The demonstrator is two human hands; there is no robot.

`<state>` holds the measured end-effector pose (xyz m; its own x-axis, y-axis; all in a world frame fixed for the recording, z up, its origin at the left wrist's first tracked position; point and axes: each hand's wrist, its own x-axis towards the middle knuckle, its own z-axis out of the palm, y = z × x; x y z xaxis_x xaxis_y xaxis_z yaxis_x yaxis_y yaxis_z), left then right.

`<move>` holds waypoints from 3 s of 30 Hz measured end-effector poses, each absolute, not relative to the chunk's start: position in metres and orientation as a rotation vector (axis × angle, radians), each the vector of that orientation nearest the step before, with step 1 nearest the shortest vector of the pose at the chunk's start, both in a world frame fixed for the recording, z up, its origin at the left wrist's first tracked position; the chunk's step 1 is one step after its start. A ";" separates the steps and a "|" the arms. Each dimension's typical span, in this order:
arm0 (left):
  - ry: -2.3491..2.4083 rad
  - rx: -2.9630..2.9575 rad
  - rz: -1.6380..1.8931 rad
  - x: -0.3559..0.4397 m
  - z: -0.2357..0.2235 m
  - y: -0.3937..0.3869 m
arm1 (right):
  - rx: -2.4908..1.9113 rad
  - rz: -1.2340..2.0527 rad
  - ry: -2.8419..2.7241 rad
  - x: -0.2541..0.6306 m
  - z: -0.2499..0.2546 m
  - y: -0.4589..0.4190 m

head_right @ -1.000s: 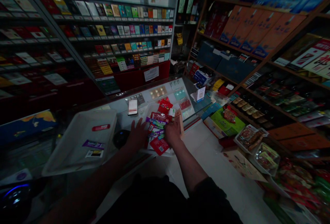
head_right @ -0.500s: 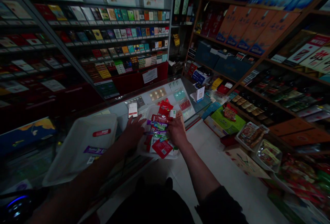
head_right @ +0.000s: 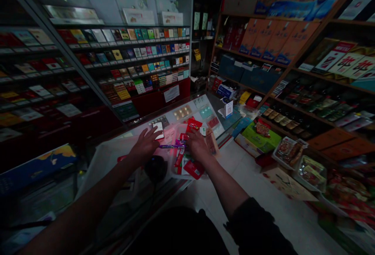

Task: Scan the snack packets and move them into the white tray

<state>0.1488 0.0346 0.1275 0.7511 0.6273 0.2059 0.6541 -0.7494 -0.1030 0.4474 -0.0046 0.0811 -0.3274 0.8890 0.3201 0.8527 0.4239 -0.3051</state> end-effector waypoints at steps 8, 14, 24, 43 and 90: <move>-1.149 -2.819 -0.157 0.103 0.117 0.049 | -1.559 0.144 -2.268 0.399 0.071 0.005; -1.177 -2.818 -0.166 0.078 0.107 0.056 | -1.578 0.174 -2.275 0.373 0.064 0.003; -1.217 -2.782 -0.198 0.058 0.097 0.058 | -1.648 0.155 -2.261 0.343 0.057 0.011; -1.272 -2.766 -0.141 0.037 0.090 0.059 | -1.608 0.204 -2.287 0.325 0.031 0.025; -1.621 -2.615 0.064 -0.077 0.061 0.038 | -1.382 0.114 -2.721 0.180 0.081 0.013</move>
